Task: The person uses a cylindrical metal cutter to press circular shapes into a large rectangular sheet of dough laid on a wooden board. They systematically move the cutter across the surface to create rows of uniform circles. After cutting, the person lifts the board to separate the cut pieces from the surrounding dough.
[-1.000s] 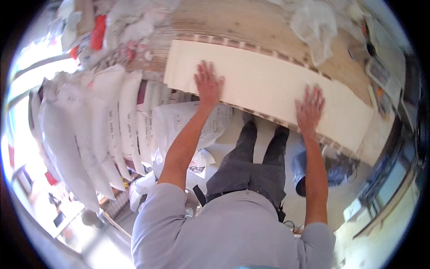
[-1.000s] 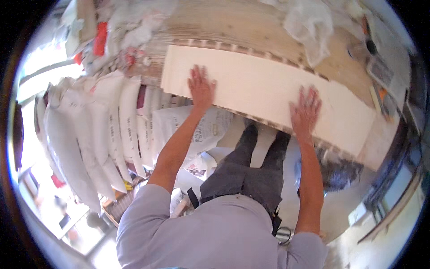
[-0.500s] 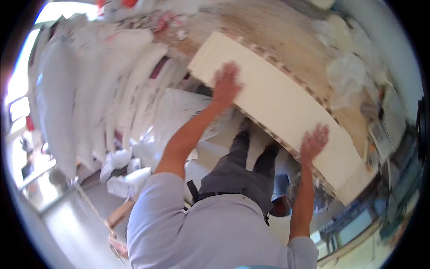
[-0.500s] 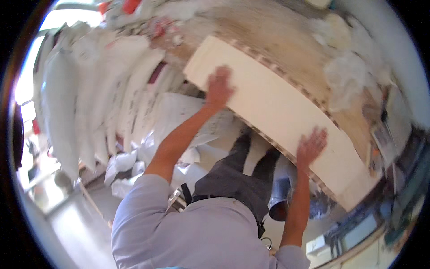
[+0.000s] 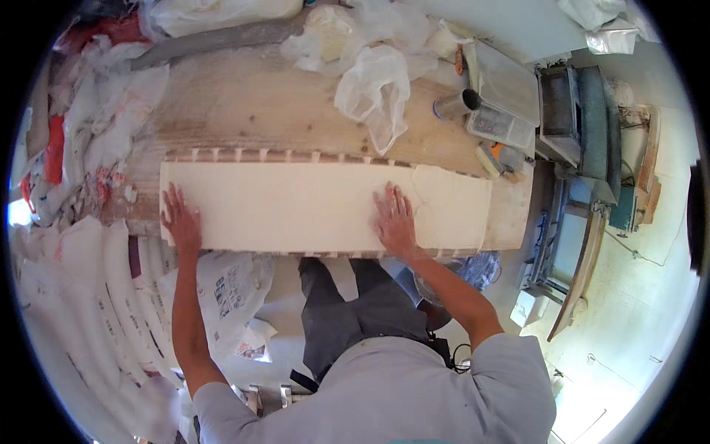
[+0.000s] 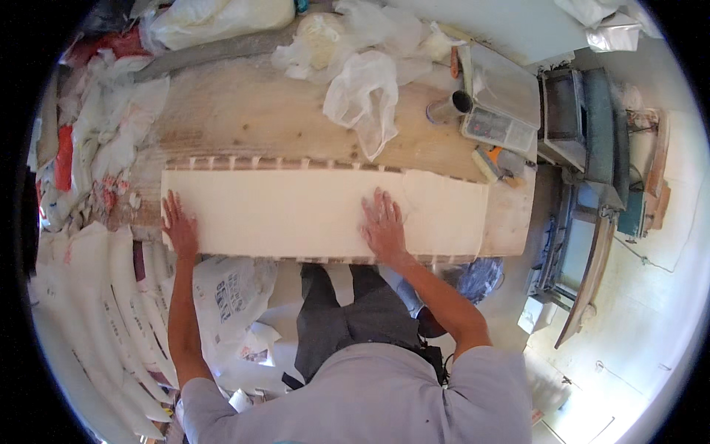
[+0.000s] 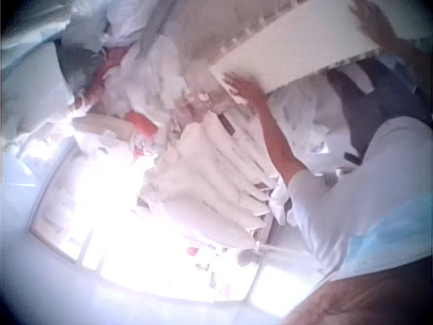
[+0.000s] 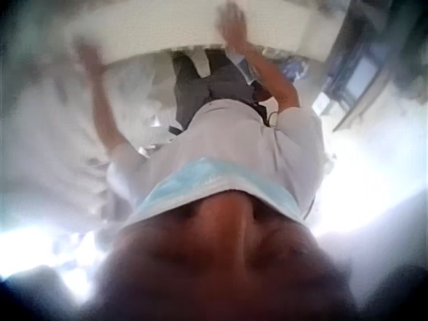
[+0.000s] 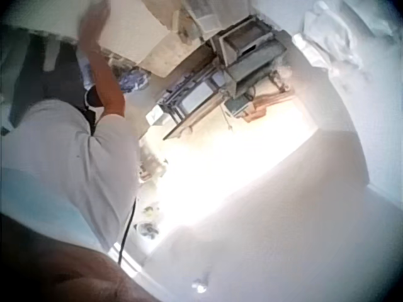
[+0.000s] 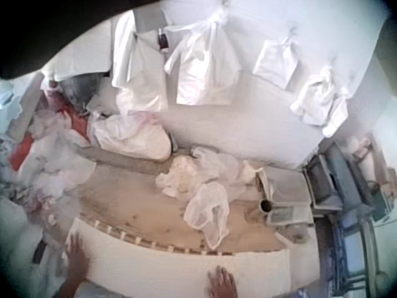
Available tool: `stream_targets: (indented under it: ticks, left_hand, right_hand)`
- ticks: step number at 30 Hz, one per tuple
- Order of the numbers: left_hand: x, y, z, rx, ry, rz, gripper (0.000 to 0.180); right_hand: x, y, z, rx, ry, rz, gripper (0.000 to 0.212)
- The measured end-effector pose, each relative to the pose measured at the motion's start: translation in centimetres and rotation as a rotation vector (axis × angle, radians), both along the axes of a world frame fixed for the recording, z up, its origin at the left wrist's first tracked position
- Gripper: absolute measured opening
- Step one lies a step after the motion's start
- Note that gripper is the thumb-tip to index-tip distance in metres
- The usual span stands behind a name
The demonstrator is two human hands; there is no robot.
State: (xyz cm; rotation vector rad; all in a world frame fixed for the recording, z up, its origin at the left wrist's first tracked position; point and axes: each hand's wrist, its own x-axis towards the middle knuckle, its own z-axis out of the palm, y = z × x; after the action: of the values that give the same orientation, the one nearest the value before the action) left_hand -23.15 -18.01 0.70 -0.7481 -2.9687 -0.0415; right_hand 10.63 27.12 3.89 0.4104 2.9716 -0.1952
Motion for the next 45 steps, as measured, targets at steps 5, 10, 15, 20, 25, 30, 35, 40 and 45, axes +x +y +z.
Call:
stream_targets:
  ticks: [5,10,15,20,25,30,35,40,45]
  left_hand:
    - [-3.0,-5.4,-4.5,-0.069,0.024,0.068,0.072]
    - [0.4,-5.6,-6.5,0.437,0.263,0.575,0.07]
    - [17.2,-1.9,-11.8,2.065,-0.219,1.471,0.072]
    - [23.4,19.6,-8.3,2.22,-0.54,1.24,0.066]
    - [23.3,22.9,-2.8,2.207,-0.687,1.454,0.064]
    - [22.1,25.3,-2.8,2.157,-0.569,1.375,0.06]
    - [23.3,23.7,-6.9,2.13,-0.572,0.994,0.061]
    - [24.0,25.5,-3.5,2.451,-0.677,1.13,0.058]
    - [21.8,24.5,-4.4,2.399,-0.537,1.326,0.061]
  right_hand:
    - [-2.5,9.6,1.1,-0.314,0.477,-0.403,0.062]
    - [-9.3,27.4,0.5,-0.19,0.74,-0.756,0.05]
    - [-13.4,29.7,-1.7,-0.065,0.633,-0.795,0.097]
    - [-14.2,32.7,-3.2,0.218,0.747,-0.471,0.097]
    - [-14.8,31.3,-1.5,-0.107,0.621,-0.535,0.075]
    - [-13.0,31.3,0.9,-0.705,0.649,-0.408,0.05]
    - [-11.7,31.2,6.5,-0.884,0.507,-0.479,0.05]
    - [-8.2,33.1,7.1,-1.101,0.442,-0.452,0.049]
    - [-9.0,25.3,9.7,-1.562,0.151,-0.941,0.054]
